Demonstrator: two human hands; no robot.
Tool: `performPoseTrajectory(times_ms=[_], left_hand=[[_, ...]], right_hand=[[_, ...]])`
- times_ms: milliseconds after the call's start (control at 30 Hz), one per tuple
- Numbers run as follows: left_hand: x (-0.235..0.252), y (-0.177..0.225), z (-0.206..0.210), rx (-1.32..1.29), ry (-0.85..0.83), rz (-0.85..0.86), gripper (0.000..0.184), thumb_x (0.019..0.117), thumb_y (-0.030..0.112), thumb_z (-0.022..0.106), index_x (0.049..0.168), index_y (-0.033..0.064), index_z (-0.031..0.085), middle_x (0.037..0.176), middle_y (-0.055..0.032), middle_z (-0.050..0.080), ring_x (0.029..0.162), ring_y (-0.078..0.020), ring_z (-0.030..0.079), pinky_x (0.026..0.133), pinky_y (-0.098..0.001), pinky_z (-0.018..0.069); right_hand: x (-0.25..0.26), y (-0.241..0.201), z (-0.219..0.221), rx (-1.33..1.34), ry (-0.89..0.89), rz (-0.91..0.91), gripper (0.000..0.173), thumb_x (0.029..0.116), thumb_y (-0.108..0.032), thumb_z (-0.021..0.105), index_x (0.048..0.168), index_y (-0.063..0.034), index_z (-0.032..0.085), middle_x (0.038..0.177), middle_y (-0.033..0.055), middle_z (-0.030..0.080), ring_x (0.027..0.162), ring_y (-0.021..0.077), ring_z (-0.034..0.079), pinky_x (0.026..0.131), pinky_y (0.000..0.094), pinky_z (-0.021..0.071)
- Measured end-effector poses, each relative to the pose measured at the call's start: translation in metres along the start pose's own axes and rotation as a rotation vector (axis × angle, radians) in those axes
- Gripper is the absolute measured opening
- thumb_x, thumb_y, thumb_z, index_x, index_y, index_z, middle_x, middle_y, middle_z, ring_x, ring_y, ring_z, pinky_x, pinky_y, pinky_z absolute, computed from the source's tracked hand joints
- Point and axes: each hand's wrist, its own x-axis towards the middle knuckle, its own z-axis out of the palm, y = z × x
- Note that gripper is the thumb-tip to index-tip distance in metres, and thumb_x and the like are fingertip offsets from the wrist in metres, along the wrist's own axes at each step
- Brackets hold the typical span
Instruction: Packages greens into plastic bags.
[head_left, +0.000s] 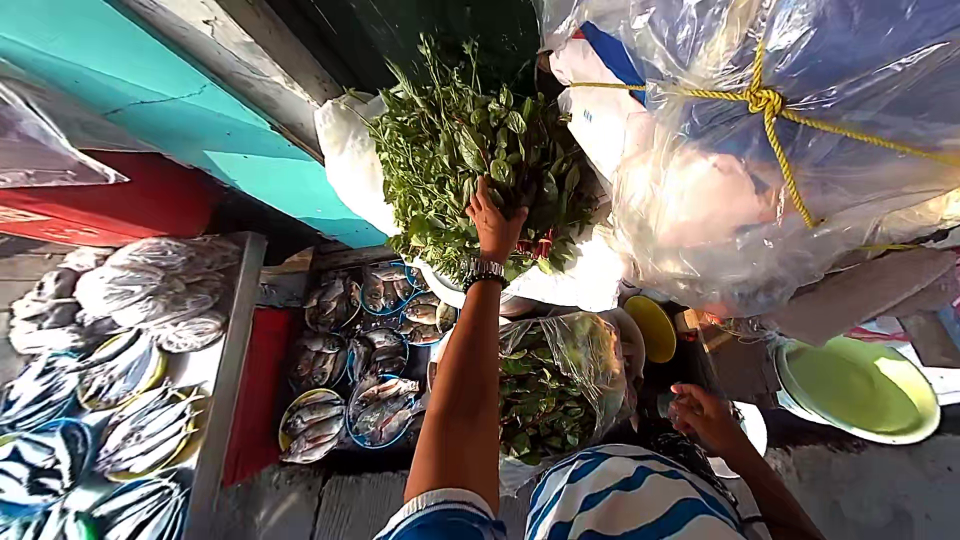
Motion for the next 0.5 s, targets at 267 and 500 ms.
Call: performPoseTrajectory(times_ms=[267,500], left_hand=[[-0.226,-0.048,-0.07,-0.265,0.043,-0.225,0.046,0.1017,0.023,0.061,0.142,0.0027,0.051,0.141,-0.0183,0.057,0.124,-0.0269,0.06,0.096,-0.0429,0.0551],[-0.448,-0.102,-0.034,-0.67,0.246,-1.014,0.026,0.105,0.006,0.047,0.12,-0.0119,0.059,0.103,-0.0194,0.07,0.087,-0.022,0.072,0.08,-0.0384,0.0613]], right_hand=[[0.034,-0.056,0.036,-0.235,-0.173,-0.389,0.028,0.1013,-0.008,0.055,0.123,0.0088,0.064,0.101,0.018,0.072,0.084,0.0214,0.073,0.078,0.0382,0.0625],[0.089,-0.092,0.154,-0.651,-0.772,-0.492,0.025,0.1027,-0.008,0.054,0.118,0.0031,0.071,0.116,0.0199,0.071,0.104,0.027,0.07,0.098,0.0411,0.0541]])
